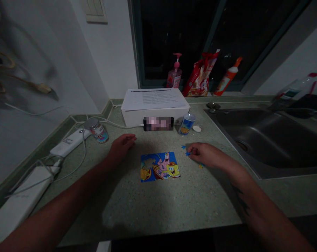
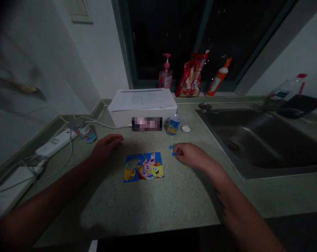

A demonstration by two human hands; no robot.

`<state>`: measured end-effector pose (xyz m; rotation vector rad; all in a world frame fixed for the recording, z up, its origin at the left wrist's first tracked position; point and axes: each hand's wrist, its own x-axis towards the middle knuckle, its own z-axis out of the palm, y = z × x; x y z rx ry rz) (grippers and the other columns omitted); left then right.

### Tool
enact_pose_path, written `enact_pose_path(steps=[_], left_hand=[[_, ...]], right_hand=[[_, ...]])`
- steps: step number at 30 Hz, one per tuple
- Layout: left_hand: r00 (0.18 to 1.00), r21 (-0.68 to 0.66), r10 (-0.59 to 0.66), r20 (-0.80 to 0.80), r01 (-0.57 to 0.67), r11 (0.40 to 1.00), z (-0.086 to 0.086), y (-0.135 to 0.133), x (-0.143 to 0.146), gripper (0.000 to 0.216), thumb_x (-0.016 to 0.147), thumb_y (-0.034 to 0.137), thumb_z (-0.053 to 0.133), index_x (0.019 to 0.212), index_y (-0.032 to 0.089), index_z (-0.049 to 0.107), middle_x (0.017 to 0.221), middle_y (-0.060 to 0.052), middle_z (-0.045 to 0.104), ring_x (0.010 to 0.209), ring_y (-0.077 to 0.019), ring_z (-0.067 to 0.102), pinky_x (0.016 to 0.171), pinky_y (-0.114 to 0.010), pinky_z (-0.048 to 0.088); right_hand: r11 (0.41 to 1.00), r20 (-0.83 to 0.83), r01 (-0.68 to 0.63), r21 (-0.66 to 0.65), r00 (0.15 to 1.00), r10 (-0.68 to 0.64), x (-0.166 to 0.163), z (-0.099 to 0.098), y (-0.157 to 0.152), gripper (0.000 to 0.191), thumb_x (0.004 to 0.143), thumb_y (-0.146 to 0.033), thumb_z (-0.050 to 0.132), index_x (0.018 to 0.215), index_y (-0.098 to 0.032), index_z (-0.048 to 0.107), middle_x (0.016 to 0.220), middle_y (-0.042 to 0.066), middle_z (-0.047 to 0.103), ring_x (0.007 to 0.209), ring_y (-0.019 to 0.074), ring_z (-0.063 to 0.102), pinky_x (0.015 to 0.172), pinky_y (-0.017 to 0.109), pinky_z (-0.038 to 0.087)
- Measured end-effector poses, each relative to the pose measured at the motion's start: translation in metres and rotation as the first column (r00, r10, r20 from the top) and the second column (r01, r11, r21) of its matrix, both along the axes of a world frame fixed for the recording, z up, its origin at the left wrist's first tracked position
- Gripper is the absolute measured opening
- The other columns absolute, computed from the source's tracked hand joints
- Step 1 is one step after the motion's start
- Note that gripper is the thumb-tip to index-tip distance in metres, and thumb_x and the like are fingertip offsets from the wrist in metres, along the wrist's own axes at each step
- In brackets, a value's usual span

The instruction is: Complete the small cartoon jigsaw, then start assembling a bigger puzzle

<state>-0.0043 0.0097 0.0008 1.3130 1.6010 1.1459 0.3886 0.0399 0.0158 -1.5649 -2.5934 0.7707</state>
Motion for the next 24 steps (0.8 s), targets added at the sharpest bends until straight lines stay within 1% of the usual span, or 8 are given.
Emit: enact_pose_path(steps=[2, 6, 8, 12, 15, 21, 24], left_hand=[[0.999, 0.018, 0.037, -0.040, -0.036, 0.999, -0.008, 0.004, 0.001, 0.045, 0.076, 0.059, 0.076, 0.101, 0.021, 0.074, 0.105, -0.010, 0.083, 0.090, -0.0260, 0.076, 0.084, -0.041, 0.059], [0.998, 0.015, 0.015, -0.063, -0.014, 1.000, -0.018, 0.000, -0.004, 0.045, 0.078, 0.057, 0.072, 0.105, 0.021, 0.073, 0.105, -0.010, 0.083, 0.089, -0.0259, 0.075, 0.082, -0.040, 0.058], [0.997, 0.007, 0.001, -0.081, -0.001, 1.000, -0.018, -0.004, -0.007, 0.043, 0.078, 0.055, 0.072, 0.104, 0.021, 0.074, 0.107, -0.011, 0.083, 0.090, -0.0259, 0.075, 0.085, -0.040, 0.059], [0.989, -0.015, -0.007, -0.150, 0.005, 1.000, -0.015, -0.010, -0.009, 0.042, 0.079, 0.055, 0.069, 0.105, 0.022, 0.075, 0.108, -0.009, 0.083, 0.092, -0.0274, 0.076, 0.089, -0.043, 0.059], [0.985, -0.018, -0.018, -0.171, 0.016, 1.000, -0.013, -0.010, -0.009, 0.041, 0.081, 0.054, 0.069, 0.106, 0.023, 0.075, 0.110, -0.010, 0.083, 0.095, -0.0290, 0.076, 0.093, -0.045, 0.060], [0.976, -0.014, -0.015, -0.218, 0.012, 1.000, -0.013, -0.010, -0.009, 0.039, 0.081, 0.054, 0.067, 0.104, 0.024, 0.077, 0.109, -0.009, 0.083, 0.098, -0.0315, 0.077, 0.095, -0.047, 0.060], [0.972, -0.014, -0.003, -0.236, 0.000, 1.000, -0.012, -0.011, -0.009, 0.038, 0.080, 0.054, 0.067, 0.103, 0.026, 0.077, 0.109, -0.008, 0.083, 0.102, -0.0326, 0.077, 0.097, -0.047, 0.060]], right_hand=[[1.000, -0.039, 0.028, -0.005, 0.999, -0.028, 0.003, 0.003, 0.001, 0.017, 0.095, -0.021, 0.063, 0.109, -0.019, 0.073, 0.092, 0.007, 0.078, 0.077, 0.0196, 0.069, 0.071, 0.031, 0.050], [0.993, -0.071, 0.117, 0.017, 0.991, -0.115, 0.022, 0.010, 0.006, 0.018, 0.096, -0.024, 0.061, 0.106, -0.020, 0.075, 0.094, 0.007, 0.080, 0.079, 0.0201, 0.072, 0.073, 0.031, 0.052], [0.989, -0.044, 0.144, 0.028, 0.989, -0.143, 0.035, 0.012, 0.010, 0.018, 0.094, -0.025, 0.062, 0.103, -0.021, 0.076, 0.094, 0.006, 0.080, 0.081, 0.0208, 0.073, 0.075, 0.031, 0.053], [0.988, 0.052, 0.151, -0.025, 0.987, -0.149, 0.052, 0.016, 0.012, 0.015, 0.091, -0.025, 0.064, 0.095, -0.022, 0.078, 0.093, 0.005, 0.081, 0.083, 0.0218, 0.075, 0.076, 0.031, 0.054], [0.988, 0.073, 0.152, -0.022, 0.986, -0.150, 0.052, 0.017, 0.011, 0.016, 0.091, -0.023, 0.063, 0.096, -0.021, 0.078, 0.094, 0.005, 0.082, 0.084, 0.0216, 0.076, 0.077, 0.031, 0.053], [0.989, 0.116, 0.144, 0.044, 0.982, -0.148, 0.042, 0.016, 0.009, 0.018, 0.093, -0.022, 0.062, 0.099, -0.023, 0.080, 0.098, 0.005, 0.083, 0.085, 0.0215, 0.075, 0.077, 0.031, 0.052], [0.972, 0.168, 0.196, 0.127, 0.962, -0.216, 0.043, 0.017, 0.009, 0.021, 0.094, -0.020, 0.060, 0.102, -0.021, 0.080, 0.103, 0.008, 0.083, 0.089, 0.0229, 0.076, 0.076, 0.029, 0.050]])
